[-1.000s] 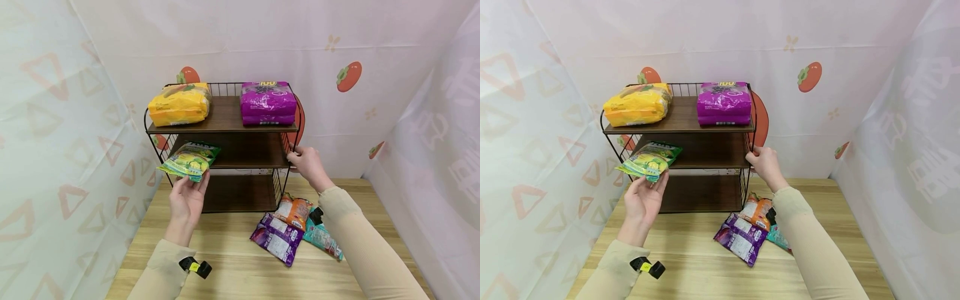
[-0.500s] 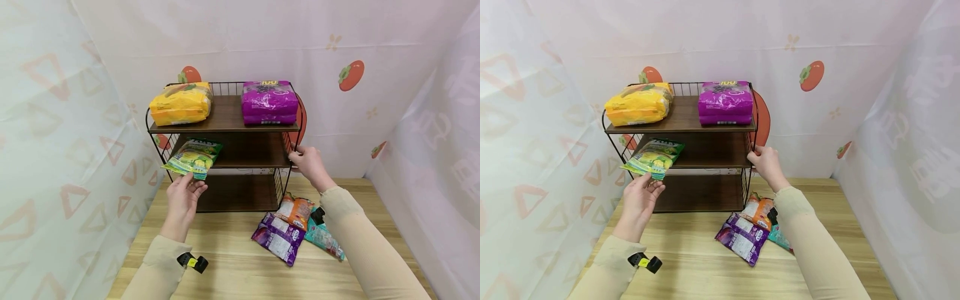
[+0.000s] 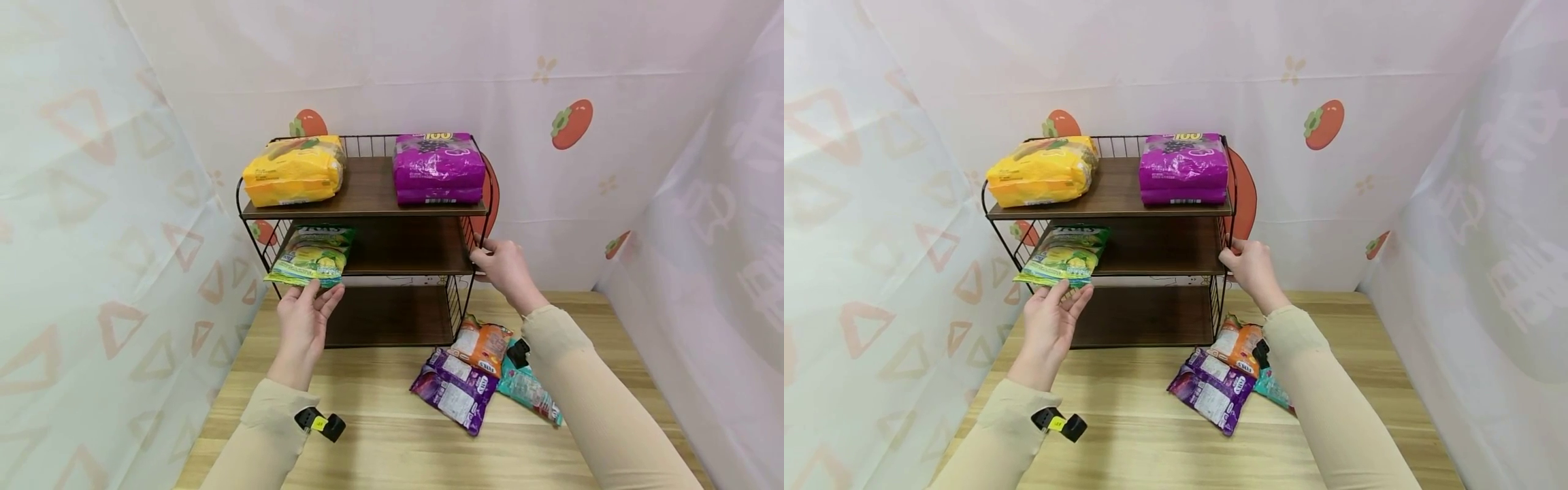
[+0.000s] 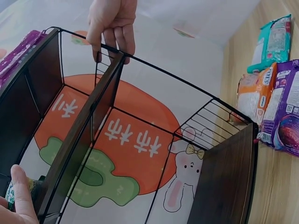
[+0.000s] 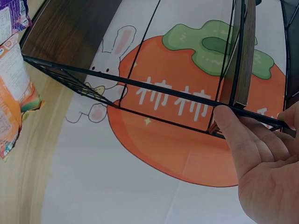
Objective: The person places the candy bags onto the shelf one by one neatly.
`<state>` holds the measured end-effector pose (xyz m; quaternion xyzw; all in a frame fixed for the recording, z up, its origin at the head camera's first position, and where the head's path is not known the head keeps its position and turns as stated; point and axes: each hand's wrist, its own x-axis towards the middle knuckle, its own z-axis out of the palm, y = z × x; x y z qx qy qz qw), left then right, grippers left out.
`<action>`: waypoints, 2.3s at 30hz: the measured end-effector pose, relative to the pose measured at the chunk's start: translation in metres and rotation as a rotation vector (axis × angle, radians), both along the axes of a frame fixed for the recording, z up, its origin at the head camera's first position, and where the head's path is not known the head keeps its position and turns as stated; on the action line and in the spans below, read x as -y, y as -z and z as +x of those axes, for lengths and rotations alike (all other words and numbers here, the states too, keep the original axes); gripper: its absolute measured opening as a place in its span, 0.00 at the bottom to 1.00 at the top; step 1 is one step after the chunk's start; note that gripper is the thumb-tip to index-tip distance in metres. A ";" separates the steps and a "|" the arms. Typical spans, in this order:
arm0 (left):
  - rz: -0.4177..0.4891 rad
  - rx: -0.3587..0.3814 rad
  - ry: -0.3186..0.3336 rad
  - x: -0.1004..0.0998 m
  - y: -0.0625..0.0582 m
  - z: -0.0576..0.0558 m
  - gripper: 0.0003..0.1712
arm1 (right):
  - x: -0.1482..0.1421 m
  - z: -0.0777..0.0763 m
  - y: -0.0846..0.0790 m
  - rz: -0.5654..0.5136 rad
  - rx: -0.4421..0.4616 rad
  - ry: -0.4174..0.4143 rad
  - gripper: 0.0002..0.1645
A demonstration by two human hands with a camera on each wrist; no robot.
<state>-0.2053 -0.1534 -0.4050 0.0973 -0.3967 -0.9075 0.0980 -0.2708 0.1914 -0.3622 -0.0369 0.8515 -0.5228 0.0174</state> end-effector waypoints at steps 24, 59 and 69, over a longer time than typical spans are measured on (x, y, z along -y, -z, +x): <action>-0.078 0.043 -0.095 0.008 -0.002 -0.017 0.10 | 0.000 0.002 -0.001 0.011 0.000 0.003 0.31; -0.234 0.206 -0.027 0.014 -0.013 -0.025 0.16 | 0.000 0.001 -0.001 0.008 -0.003 0.003 0.31; -0.225 0.200 -0.017 0.015 -0.012 -0.026 0.17 | 0.000 0.002 -0.001 -0.002 -0.002 0.000 0.32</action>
